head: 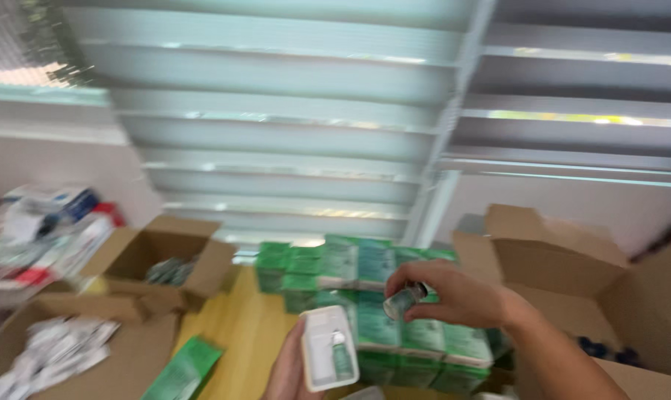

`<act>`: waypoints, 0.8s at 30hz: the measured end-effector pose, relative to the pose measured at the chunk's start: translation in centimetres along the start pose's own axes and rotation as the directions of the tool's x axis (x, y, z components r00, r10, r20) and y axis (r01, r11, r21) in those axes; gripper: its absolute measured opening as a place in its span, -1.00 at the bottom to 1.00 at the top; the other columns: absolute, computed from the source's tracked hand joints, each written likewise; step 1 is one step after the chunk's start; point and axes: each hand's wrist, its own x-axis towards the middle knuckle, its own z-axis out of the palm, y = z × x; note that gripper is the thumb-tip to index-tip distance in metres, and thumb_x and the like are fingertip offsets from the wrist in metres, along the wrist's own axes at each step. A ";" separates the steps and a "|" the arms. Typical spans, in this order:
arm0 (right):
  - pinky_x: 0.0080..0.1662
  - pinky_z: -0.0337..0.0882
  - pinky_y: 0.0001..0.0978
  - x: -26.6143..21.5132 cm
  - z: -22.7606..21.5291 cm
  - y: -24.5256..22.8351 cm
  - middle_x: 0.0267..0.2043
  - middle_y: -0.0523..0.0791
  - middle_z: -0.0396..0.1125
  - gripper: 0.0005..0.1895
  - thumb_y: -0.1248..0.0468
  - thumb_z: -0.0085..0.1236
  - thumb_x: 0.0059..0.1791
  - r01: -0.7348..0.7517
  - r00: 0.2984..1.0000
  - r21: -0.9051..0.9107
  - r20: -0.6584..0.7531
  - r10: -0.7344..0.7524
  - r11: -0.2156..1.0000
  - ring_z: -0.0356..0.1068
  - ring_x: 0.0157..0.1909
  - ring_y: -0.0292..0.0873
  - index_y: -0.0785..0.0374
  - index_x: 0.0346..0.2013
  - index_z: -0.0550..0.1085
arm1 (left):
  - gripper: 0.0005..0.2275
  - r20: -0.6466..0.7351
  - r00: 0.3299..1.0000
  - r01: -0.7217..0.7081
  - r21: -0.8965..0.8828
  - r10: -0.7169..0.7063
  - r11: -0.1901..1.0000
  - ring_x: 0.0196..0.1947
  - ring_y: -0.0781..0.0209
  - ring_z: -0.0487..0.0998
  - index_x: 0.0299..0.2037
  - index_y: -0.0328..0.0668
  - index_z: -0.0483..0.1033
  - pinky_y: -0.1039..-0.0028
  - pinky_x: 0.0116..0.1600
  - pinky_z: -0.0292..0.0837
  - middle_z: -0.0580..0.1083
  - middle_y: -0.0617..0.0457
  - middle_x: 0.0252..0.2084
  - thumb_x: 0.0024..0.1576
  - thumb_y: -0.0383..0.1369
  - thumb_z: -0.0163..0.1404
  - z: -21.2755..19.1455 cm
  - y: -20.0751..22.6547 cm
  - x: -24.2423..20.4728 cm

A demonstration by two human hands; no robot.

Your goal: The person repeatedly opens green medicine boxes, removes blister packs and vials, places them into white plastic trays, and then puts the trays back into the boxes. The person stacks the finished boxes on the table and also places some into a larger cardboard box.

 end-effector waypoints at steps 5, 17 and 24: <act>0.08 0.42 -0.20 5.7 6.7 -5.4 0.05 -0.14 0.39 -0.67 0.32 0.32 -0.10 0.351 0.919 0.099 0.153 -0.362 0.931 0.42 0.13 -0.05 0.16 -0.06 0.49 | -0.56 0.131 0.990 -0.054 0.050 0.047 0.997 0.01 0.21 0.55 0.19 -0.05 0.40 0.29 0.14 0.45 0.53 0.07 0.02 0.30 0.02 -0.28 1.8 3.8 -6.7; 0.18 0.35 -0.18 11.3 16.9 -11.2 0.14 -0.04 0.27 -0.65 0.47 0.31 -0.20 0.610 0.751 0.104 0.242 -0.615 0.786 0.24 0.28 0.07 0.22 -0.14 0.52 | -0.48 0.034 0.994 0.097 0.127 -0.102 0.987 0.01 0.26 0.53 0.22 0.12 0.40 0.34 0.06 0.47 0.48 0.15 0.03 0.27 0.16 -0.39 -2.4 8.3 -11.7; 0.19 0.34 -0.18 12.0 19.8 -9.6 0.11 -0.07 0.30 -0.68 0.39 0.34 -0.13 0.453 0.874 0.069 0.160 -0.458 0.889 0.31 0.23 0.03 0.23 -0.11 0.51 | -0.48 -0.018 0.999 0.043 0.139 -0.041 0.989 0.00 0.26 0.53 0.21 0.00 0.39 0.37 0.05 0.51 0.47 0.14 0.02 0.32 0.12 -0.43 -5.0 8.7 -11.5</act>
